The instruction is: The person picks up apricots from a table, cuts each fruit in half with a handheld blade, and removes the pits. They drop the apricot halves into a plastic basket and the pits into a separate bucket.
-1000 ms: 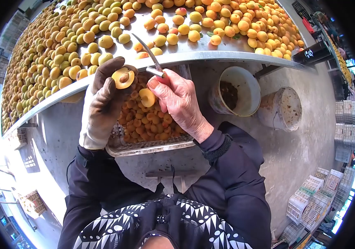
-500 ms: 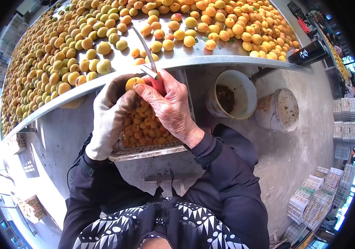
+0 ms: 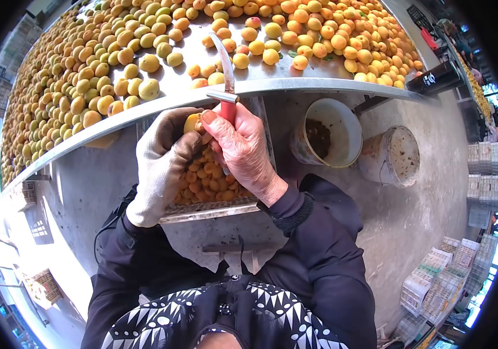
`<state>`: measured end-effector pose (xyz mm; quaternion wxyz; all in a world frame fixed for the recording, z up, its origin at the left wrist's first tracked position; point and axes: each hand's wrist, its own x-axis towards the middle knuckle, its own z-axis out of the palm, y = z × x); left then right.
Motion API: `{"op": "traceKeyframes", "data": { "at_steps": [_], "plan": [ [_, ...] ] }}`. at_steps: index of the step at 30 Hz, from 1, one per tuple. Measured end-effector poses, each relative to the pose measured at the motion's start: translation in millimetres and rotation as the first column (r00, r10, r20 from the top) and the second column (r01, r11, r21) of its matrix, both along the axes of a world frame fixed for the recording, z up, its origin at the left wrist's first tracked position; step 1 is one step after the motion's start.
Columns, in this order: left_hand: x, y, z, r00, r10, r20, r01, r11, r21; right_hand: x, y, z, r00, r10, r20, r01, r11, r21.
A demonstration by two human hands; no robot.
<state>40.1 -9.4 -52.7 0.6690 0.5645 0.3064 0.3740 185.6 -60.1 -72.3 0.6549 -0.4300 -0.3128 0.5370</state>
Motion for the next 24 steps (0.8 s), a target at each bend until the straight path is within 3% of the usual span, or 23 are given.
{"op": "traceKeyframes", "data": {
  "at_steps": [12, 16, 19, 21, 23, 24],
  "plan": [
    [-5, -2, 2, 1.0, 0.003, 0.021, -0.004, 0.999, 0.046, -4, 3, 5, 0.973, 0.077, -0.217, -0.082, 0.997, -0.011],
    [-3, 3, -2, 0.986, 0.144, -0.08, -0.114, 0.947, 0.3, -4, 10, 8, 0.971, 0.069, -0.231, -0.078, 0.996, -0.032],
    [-7, 9, -7, 0.966, 0.226, -0.129, -0.149, 0.887, 0.438, -2, 8, 14, 0.995, -0.068, -0.075, 0.061, 0.993, -0.099],
    [-10, 15, -14, 0.956, 0.256, -0.144, -0.153, 0.853, 0.5, -2, 8, 24, 0.998, -0.058, -0.008, 0.056, 0.991, -0.125],
    [-8, 20, -20, 0.914, 0.374, -0.155, -0.082, 0.547, 0.833, -2, 9, 25, 0.993, -0.04, 0.113, 0.058, 0.985, -0.163],
    [-8, 18, -20, 0.915, 0.371, -0.156, -0.08, 0.548, 0.833, -3, 9, 24, 0.993, -0.043, 0.112, 0.061, 0.985, -0.163]
  ]
}}
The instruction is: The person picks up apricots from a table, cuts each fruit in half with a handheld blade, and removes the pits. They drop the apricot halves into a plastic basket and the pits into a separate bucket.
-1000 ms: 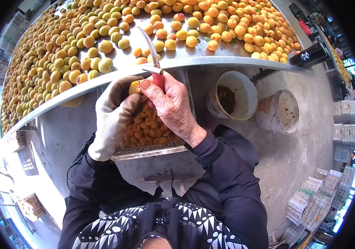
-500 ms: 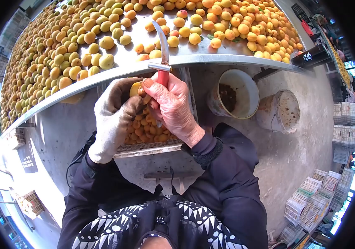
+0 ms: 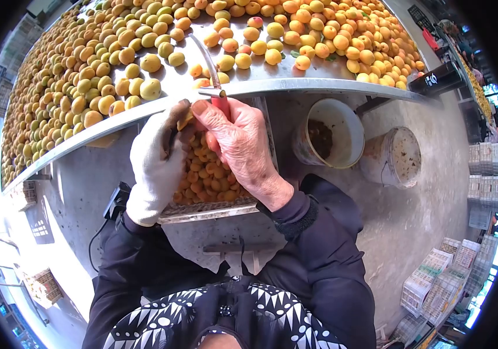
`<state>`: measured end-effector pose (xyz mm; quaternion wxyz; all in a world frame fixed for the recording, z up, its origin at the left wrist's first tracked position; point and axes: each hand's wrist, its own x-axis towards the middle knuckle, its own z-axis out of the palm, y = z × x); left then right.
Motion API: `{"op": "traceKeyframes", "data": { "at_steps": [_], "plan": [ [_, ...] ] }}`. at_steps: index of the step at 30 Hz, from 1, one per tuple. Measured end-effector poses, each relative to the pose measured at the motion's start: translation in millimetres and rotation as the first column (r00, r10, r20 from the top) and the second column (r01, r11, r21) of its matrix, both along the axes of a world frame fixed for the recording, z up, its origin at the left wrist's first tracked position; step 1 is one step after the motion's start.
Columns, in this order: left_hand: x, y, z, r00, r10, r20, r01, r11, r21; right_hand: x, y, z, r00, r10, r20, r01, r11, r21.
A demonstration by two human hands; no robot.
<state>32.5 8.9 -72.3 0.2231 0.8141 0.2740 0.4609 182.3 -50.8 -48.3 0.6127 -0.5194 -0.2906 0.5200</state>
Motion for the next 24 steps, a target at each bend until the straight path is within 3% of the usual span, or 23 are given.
{"op": "traceKeyframes", "data": {
  "at_steps": [2, 4, 6, 7, 9, 10, 12, 13, 14, 16, 18, 19, 20, 22, 24],
  "plan": [
    [1, -4, 0, 0.991, 0.037, -0.128, -0.027, 0.997, 0.078, -2, 1, -1, 0.999, -0.001, 0.042, 0.0, 1.0, 0.015],
    [2, -5, -2, 0.991, 0.037, -0.132, -0.026, 0.996, 0.084, 5, -1, -3, 0.999, 0.03, -0.028, -0.03, 1.0, -0.005],
    [3, -6, -4, 0.99, 0.044, -0.137, -0.031, 0.995, 0.099, 8, -1, -6, 0.961, 0.102, -0.258, -0.104, 0.995, 0.008],
    [4, -7, -5, 0.99, 0.041, -0.138, -0.027, 0.995, 0.099, 8, -1, -7, 0.961, 0.099, -0.26, -0.1, 0.995, 0.008],
    [7, -12, -6, 0.995, 0.042, -0.092, -0.048, 0.997, -0.064, 7, -2, -8, 0.981, 0.082, -0.177, -0.083, 0.997, 0.002],
    [9, -13, -4, 0.995, 0.039, -0.093, -0.045, 0.997, -0.064, 7, -4, -8, 0.981, 0.079, -0.178, -0.08, 0.997, 0.002],
    [13, -15, 4, 0.998, 0.02, 0.053, 0.004, 0.911, -0.413, 8, -6, -8, 0.999, 0.043, -0.005, -0.043, 0.997, 0.068],
    [14, -15, 5, 0.983, 0.011, 0.184, 0.101, 0.802, -0.588, 13, -8, -5, 1.0, 0.012, 0.013, -0.013, 0.997, 0.08],
    [14, -14, 11, 0.983, 0.012, 0.185, 0.101, 0.802, -0.588, 21, -10, -6, 0.997, -0.027, 0.076, 0.017, 0.992, 0.125],
    [11, -12, 27, 0.959, 0.063, 0.277, 0.215, 0.479, -0.851, 41, -12, -12, 0.814, -0.264, 0.517, 0.197, 0.963, 0.182],
    [9, -9, 24, 0.944, 0.043, 0.327, 0.272, 0.459, -0.846, 60, -10, -19, 0.322, -0.408, 0.854, 0.269, 0.904, 0.331],
    [10, -9, 25, 0.945, 0.053, 0.323, 0.27, 0.433, -0.86, 67, -11, -21, 0.318, -0.413, 0.853, 0.295, 0.899, 0.325],
    [11, -9, 25, 0.946, 0.061, 0.319, 0.268, 0.407, -0.873, 71, -15, -22, 0.35, -0.398, 0.848, 0.297, 0.906, 0.302],
    [15, -10, 25, 0.946, 0.043, 0.321, 0.274, 0.424, -0.863, 63, -17, -15, 0.678, -0.358, 0.641, 0.258, 0.934, 0.249],
    [19, -13, 23, 0.948, 0.022, 0.318, 0.277, 0.44, -0.854, 52, -18, -9, 0.957, -0.132, 0.257, 0.115, 0.99, 0.081]
  ]
}}
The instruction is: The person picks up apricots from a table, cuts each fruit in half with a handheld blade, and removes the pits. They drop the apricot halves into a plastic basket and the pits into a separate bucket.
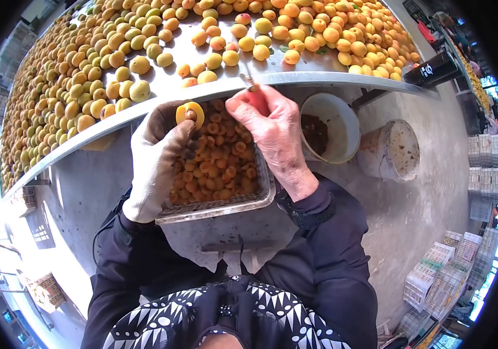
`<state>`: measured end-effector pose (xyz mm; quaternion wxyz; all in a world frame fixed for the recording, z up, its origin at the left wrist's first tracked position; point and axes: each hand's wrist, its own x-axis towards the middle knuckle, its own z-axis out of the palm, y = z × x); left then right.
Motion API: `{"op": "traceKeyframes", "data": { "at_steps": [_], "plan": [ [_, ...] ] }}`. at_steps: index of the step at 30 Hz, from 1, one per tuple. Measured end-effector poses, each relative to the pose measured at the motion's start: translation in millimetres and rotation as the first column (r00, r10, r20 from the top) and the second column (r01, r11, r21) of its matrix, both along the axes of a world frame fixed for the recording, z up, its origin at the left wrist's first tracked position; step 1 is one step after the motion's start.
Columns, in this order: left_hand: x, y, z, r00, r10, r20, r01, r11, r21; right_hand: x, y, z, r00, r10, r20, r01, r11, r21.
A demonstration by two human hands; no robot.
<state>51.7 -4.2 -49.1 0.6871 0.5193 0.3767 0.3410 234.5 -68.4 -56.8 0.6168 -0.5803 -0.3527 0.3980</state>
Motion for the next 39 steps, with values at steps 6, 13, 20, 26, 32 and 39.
{"op": "traceKeyframes", "data": {
  "at_steps": [6, 13, 20, 26, 32, 39],
  "plan": [
    [11, -6, -13, 0.999, -0.037, -0.037, 0.045, 0.964, 0.263, -21, 3, -6, 0.973, 0.134, -0.188, -0.134, 0.991, 0.012],
    [7, 9, -17, 0.965, -0.22, 0.144, 0.22, 0.975, 0.017, -23, 0, -3, 0.91, 0.165, -0.381, -0.152, 0.986, 0.065],
    [0, 12, -15, 0.932, -0.216, 0.29, 0.292, 0.923, -0.252, -33, 8, -11, 0.994, 0.106, -0.007, -0.105, 0.994, 0.024],
    [0, 14, -14, 0.89, 0.015, 0.456, 0.223, 0.857, -0.465, -19, 16, 1, 0.917, 0.072, -0.392, 0.02, 0.974, 0.224],
    [0, 14, -39, 0.81, 0.051, 0.584, 0.299, 0.821, -0.486, -17, 22, 19, 0.843, 0.083, -0.531, 0.074, 0.961, 0.267],
    [19, -1, -34, 0.831, 0.089, 0.55, 0.233, 0.841, -0.488, -32, 33, 30, 0.904, 0.126, -0.408, 0.074, 0.895, 0.441]
  ]
}}
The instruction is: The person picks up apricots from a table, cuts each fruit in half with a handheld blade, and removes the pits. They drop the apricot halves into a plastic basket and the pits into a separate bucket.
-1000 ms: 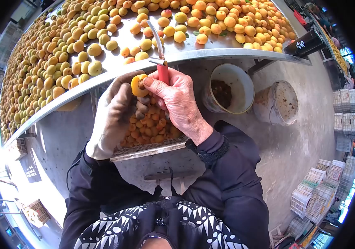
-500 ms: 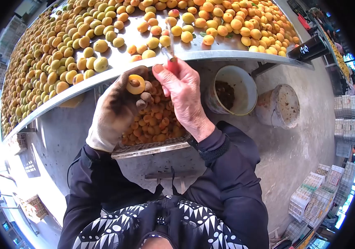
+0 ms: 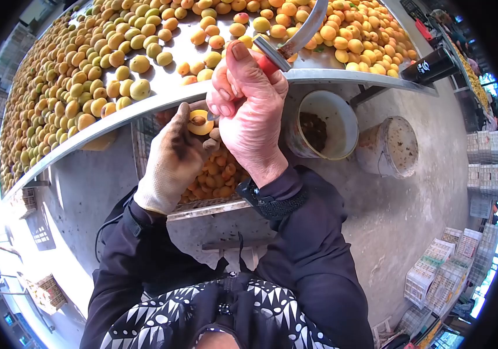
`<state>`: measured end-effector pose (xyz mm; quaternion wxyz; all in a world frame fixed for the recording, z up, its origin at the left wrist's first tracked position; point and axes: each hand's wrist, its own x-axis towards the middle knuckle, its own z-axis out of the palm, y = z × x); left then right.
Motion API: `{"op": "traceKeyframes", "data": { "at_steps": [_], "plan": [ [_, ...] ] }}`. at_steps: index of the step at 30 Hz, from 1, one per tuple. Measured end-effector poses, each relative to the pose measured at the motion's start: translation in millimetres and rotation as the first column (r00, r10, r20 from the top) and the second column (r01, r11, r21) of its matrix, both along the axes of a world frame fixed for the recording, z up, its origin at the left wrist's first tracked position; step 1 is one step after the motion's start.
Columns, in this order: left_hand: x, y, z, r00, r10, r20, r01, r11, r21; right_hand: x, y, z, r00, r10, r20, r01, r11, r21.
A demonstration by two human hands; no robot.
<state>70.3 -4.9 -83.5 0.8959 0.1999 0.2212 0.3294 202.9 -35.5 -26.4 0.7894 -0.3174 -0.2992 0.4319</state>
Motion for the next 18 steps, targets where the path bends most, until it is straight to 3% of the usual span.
{"op": "traceKeyframes", "data": {
  "at_steps": [1, 3, 4, 6, 10, 12, 13, 14, 15, 16, 17, 18],
  "plan": [
    [-2, 0, -6, 1.0, -0.001, 0.001, 0.001, 1.0, -0.001, -2, 1, 0, 1.0, -0.006, 0.03, 0.005, 0.999, 0.041],
    [-4, -1, -12, 0.998, -0.062, -0.03, 0.068, 0.96, 0.272, -5, 3, 0, 0.997, -0.036, 0.066, 0.032, 0.997, 0.07],
    [-4, -2, -11, 0.998, -0.061, -0.029, 0.067, 0.96, 0.271, -6, 3, -1, 0.993, -0.037, 0.111, 0.026, 0.995, 0.095],
    [-1, -4, -6, 0.996, 0.053, 0.065, -0.046, 0.993, -0.111, -9, 5, -4, 0.991, -0.026, 0.135, 0.007, 0.991, 0.135],
    [-4, -5, -5, 0.993, 0.06, 0.101, -0.045, 0.989, -0.14, -13, 7, -7, 0.989, -0.012, 0.147, -0.01, 0.988, 0.152],
    [-6, -6, -10, 0.971, -0.061, 0.231, 0.006, 0.973, 0.23, -14, 5, -6, 0.986, -0.034, 0.166, 0.013, 0.992, 0.125],
    [-7, -8, -7, 0.971, -0.059, 0.231, 0.005, 0.973, 0.229, -14, 5, -6, 0.986, -0.032, 0.166, 0.012, 0.992, 0.124],
    [-7, -11, -2, 0.993, 0.023, -0.116, 0.029, 0.907, 0.421, -14, 5, -7, 0.985, -0.019, 0.174, -0.005, 0.991, 0.133],
    [-7, -13, 3, 0.889, 0.167, -0.426, 0.123, 0.81, 0.574, -13, 6, -8, 0.983, -0.006, 0.182, -0.02, 0.99, 0.142],
    [-7, -12, 2, 0.889, 0.165, -0.426, 0.124, 0.811, 0.572, -11, 6, -8, 0.983, -0.007, 0.182, -0.019, 0.99, 0.139],
    [-7, -10, -2, 0.987, 0.032, -0.158, 0.023, 0.943, 0.333, -10, 6, -8, 0.988, 0.021, 0.154, -0.044, 0.988, 0.149],
    [-8, -9, -6, 0.988, -0.016, 0.154, 0.009, 0.999, 0.047, -9, 7, -8, 0.991, 0.05, 0.125, -0.07, 0.985, 0.16]
  ]
}}
